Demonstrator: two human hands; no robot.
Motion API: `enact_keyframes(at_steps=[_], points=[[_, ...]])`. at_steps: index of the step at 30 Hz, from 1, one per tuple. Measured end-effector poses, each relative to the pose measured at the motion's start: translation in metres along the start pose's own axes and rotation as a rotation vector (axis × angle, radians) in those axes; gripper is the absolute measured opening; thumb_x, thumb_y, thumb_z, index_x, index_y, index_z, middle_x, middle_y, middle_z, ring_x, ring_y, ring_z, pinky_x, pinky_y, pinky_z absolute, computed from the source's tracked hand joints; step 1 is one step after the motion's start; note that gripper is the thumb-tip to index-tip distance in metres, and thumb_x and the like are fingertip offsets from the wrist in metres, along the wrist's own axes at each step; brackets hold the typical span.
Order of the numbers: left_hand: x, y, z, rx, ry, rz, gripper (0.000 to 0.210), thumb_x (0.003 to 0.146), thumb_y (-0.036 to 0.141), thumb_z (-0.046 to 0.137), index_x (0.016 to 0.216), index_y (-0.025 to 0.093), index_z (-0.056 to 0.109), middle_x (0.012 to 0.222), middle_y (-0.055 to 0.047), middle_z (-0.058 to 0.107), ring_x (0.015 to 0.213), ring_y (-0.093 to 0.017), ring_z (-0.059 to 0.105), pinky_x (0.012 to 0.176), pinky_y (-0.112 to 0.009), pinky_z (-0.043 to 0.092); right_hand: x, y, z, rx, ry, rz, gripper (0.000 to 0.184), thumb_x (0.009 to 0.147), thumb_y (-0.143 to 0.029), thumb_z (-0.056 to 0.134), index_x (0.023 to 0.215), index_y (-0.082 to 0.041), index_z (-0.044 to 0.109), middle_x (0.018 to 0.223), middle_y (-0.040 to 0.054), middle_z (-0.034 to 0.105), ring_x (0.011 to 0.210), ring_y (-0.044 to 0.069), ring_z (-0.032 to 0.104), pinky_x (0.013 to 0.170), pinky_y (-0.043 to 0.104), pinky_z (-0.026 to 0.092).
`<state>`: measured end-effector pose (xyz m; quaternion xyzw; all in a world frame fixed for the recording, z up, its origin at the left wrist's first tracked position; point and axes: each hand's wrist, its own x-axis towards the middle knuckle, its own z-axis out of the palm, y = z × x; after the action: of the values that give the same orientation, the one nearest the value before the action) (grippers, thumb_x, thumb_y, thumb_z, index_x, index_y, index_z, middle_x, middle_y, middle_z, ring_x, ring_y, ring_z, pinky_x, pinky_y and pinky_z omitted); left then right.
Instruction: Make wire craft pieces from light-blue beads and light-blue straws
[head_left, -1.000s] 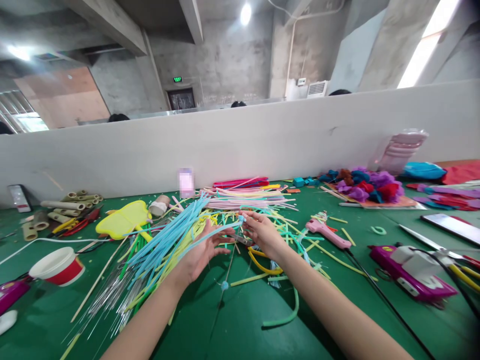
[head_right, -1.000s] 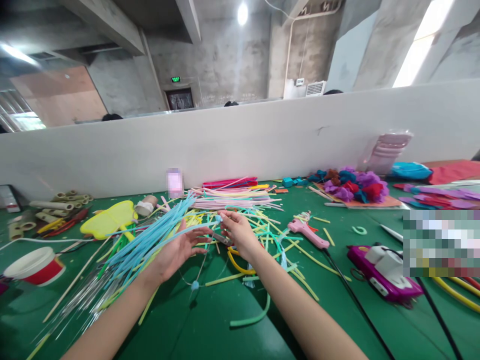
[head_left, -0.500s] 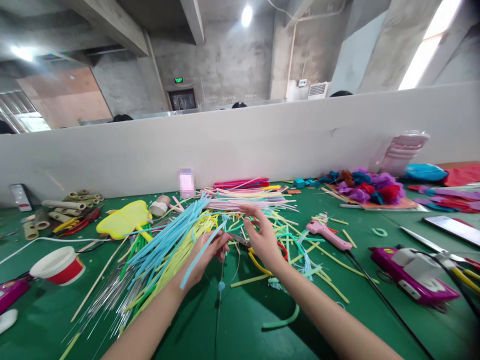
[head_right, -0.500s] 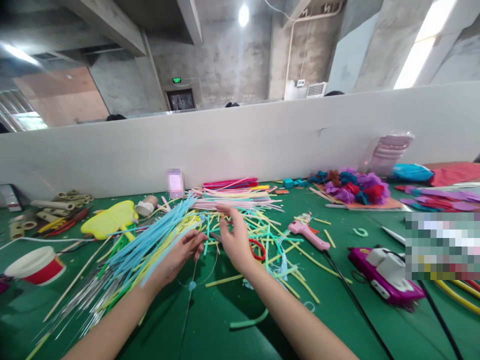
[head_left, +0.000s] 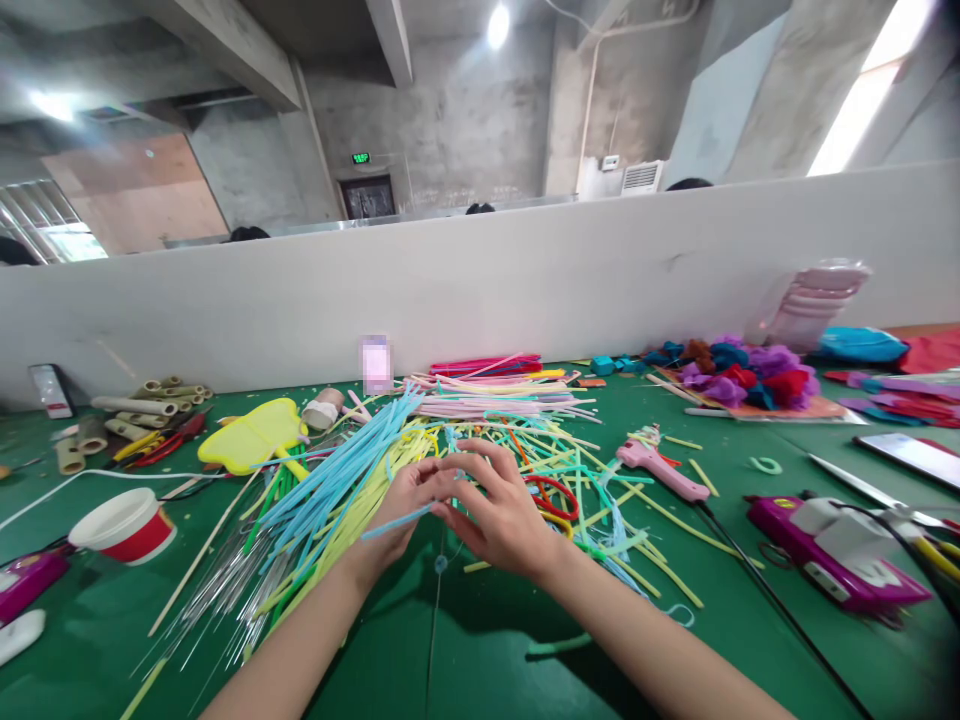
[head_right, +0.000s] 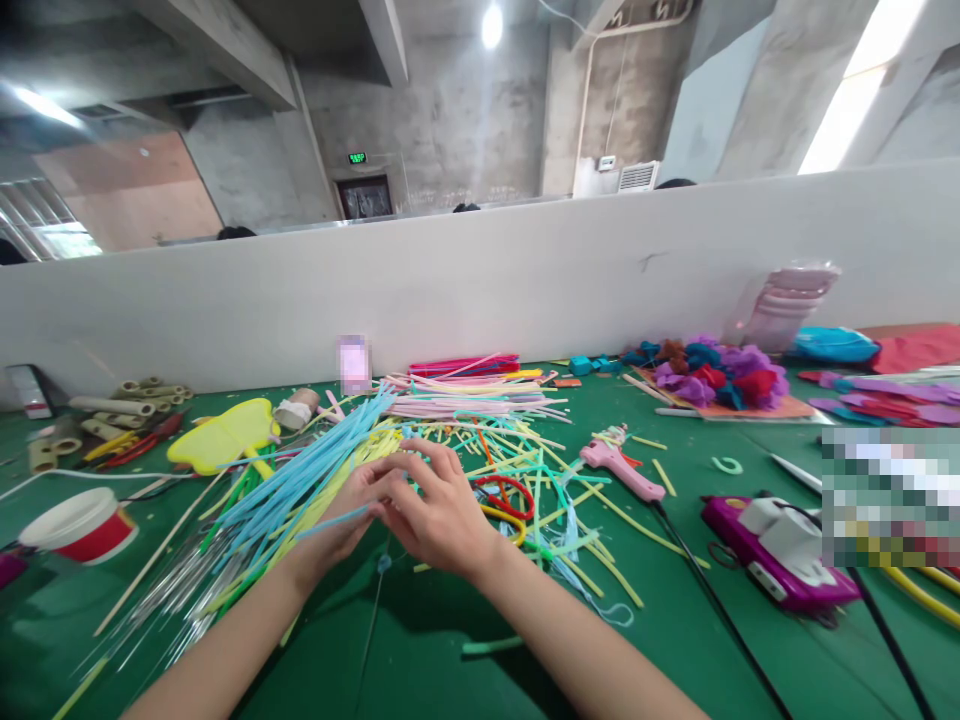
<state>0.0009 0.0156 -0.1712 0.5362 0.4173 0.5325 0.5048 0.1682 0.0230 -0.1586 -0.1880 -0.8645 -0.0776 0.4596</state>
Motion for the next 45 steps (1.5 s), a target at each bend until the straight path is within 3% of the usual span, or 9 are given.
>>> enact_keyframes(at_steps=[3, 7, 12, 19, 25, 32, 37, 41, 45], points=[[0.003, -0.002, -0.004, -0.080, -0.013, -0.086, 0.035, 0.078, 0.047, 0.079, 0.089, 0.014, 0.070, 0.084, -0.004, 0.065, 0.069, -0.012, 0.057, 0.063, -0.024, 0.045, 0.002, 0.006, -0.005, 0.059, 0.028, 0.051, 0.011, 0.092, -0.022, 0.060, 0.102, -0.023, 0.062, 0.118, 0.0110, 0.066, 0.124, 0.030, 0.050, 0.103, 0.049, 0.045], [0.007, -0.006, -0.011, -0.126, -0.006, -0.133, 0.038, 0.078, 0.049, 0.079, 0.089, 0.014, 0.070, 0.072, 0.001, 0.059, 0.057, -0.008, 0.051, 0.055, -0.020, 0.042, 0.002, 0.015, -0.008, 0.108, 0.067, 0.096, 0.012, 0.089, -0.018, 0.061, 0.099, -0.024, 0.060, 0.119, 0.0099, 0.062, 0.125, 0.030, 0.048, 0.106, 0.051, 0.042], [0.011, -0.006, -0.018, -0.171, 0.005, -0.148, 0.028, 0.077, 0.038, 0.081, 0.088, 0.014, 0.071, 0.067, 0.003, 0.057, 0.054, -0.007, 0.051, 0.052, -0.018, 0.042, 0.003, 0.024, -0.012, 0.100, 0.109, 0.157, 0.010, 0.089, -0.016, 0.061, 0.096, -0.023, 0.059, 0.118, 0.0098, 0.060, 0.122, 0.029, 0.049, 0.104, 0.050, 0.042], [0.017, 0.001, -0.031, -0.304, 0.013, -0.187, 0.034, 0.073, 0.040, 0.085, 0.086, 0.013, 0.068, 0.061, 0.005, 0.051, 0.051, -0.006, 0.051, 0.049, -0.016, 0.047, 0.004, 0.032, -0.017, 0.090, 0.057, 0.139, 0.009, 0.089, -0.017, 0.060, 0.096, -0.023, 0.061, 0.120, 0.0098, 0.058, 0.120, 0.028, 0.049, 0.103, 0.049, 0.042], [0.018, 0.005, -0.041, -0.390, -0.027, -0.229, 0.031, 0.081, 0.038, 0.079, 0.091, 0.013, 0.062, 0.061, 0.010, 0.042, 0.034, 0.003, 0.026, 0.030, -0.008, 0.024, 0.001, 0.035, -0.013, 0.069, -0.001, 0.121, 0.011, 0.090, -0.018, 0.060, 0.100, -0.023, 0.063, 0.123, 0.0110, 0.057, 0.121, 0.029, 0.047, 0.103, 0.049, 0.043], [0.021, 0.007, -0.046, -0.368, -0.053, -0.242, 0.029, 0.083, 0.037, 0.075, 0.090, 0.014, 0.059, 0.061, 0.011, 0.040, 0.030, 0.003, 0.016, 0.025, -0.009, 0.017, 0.000, 0.040, -0.010, 0.012, -0.011, 0.092, 0.011, 0.091, -0.018, 0.062, 0.101, -0.022, 0.064, 0.124, 0.0122, 0.058, 0.123, 0.030, 0.047, 0.104, 0.049, 0.043], [0.017, 0.009, -0.038, -0.268, 0.009, -0.185, 0.035, 0.080, 0.043, 0.077, 0.092, 0.013, 0.063, 0.059, 0.010, 0.042, 0.033, 0.003, 0.026, 0.030, -0.009, 0.021, 0.000, 0.037, -0.006, 0.025, 0.021, 0.130, 0.007, 0.093, -0.021, 0.062, 0.100, -0.022, 0.065, 0.118, 0.0114, 0.060, 0.115, 0.028, 0.051, 0.099, 0.047, 0.046], [0.014, 0.006, -0.027, -0.154, 0.077, -0.120, 0.034, 0.081, 0.044, 0.075, 0.093, 0.014, 0.065, 0.054, 0.010, 0.043, 0.036, -0.002, 0.038, 0.034, -0.011, 0.029, 0.001, 0.027, 0.003, 0.219, 0.091, 0.263, 0.008, 0.096, -0.025, 0.062, 0.103, -0.022, 0.064, 0.104, 0.0093, 0.061, 0.101, 0.023, 0.059, 0.089, 0.041, 0.051], [0.011, 0.015, -0.024, -0.054, 0.101, -0.076, 0.036, 0.082, 0.047, 0.072, 0.094, 0.014, 0.065, 0.060, 0.007, 0.051, 0.037, -0.004, 0.043, 0.034, -0.016, 0.030, 0.000, 0.019, 0.013, 0.636, 0.092, 0.437, 0.023, 0.096, -0.030, 0.063, 0.117, -0.023, 0.056, 0.102, 0.0067, 0.065, 0.090, 0.018, 0.068, 0.081, 0.033, 0.057]])
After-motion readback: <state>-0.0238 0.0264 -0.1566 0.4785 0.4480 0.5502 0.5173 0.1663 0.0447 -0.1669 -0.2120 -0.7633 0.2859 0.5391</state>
